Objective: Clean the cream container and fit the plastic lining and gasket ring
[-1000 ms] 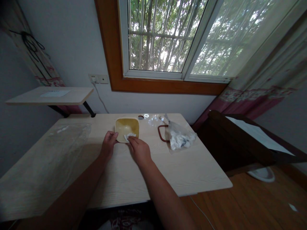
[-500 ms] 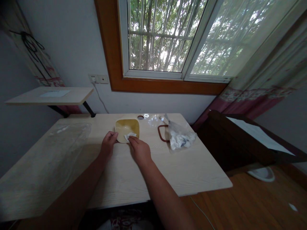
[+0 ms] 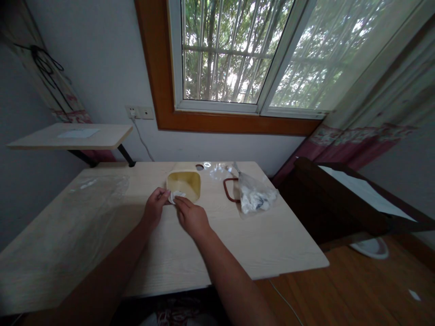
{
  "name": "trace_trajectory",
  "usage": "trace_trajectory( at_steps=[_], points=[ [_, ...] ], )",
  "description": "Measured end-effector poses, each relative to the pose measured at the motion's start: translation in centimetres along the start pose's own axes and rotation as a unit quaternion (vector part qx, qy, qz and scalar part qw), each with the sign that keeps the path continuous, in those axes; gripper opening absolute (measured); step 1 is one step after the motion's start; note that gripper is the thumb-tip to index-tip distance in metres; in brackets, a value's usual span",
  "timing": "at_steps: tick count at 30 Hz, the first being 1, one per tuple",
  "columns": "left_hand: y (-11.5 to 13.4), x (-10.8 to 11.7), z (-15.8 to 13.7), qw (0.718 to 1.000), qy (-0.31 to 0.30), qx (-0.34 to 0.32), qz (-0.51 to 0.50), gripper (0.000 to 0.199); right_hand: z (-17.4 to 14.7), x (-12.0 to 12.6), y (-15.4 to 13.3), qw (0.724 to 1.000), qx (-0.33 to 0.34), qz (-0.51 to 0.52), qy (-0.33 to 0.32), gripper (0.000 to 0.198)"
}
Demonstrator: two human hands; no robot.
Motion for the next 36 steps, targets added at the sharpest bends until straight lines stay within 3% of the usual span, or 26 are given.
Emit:
trace_trajectory(
  at_steps=[15,27,36],
  points=[
    [-0.8,0.2,0.3,1.0,0.006,-0.004,-0.005,0.036,0.1,0.6,0.3,1.0,-0.003,-0.005,0.017,0.044],
    [-1.0,0.4,0.5,1.0,0.013,-0.013,0.009,0.036,0.2,0.8,0.8,0.997,-0.046,-0.064,0.016,0.048],
    [-0.8,0.1,0.1,1.0,0.002,-0.002,-0.004,0.035,0.0,0.3,0.2,1.0,-0.013,-0.026,-0.007,0.053]
  ],
)
Point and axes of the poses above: each hand's wrist, its own z-axis towards the middle knuckle, its own x-axis out of the back of the hand, y = z × x, the point moved 5 cm from there along z, towards the middle knuckle, and after that the axes turned 15 degrees about y, right-handed, at the moved point
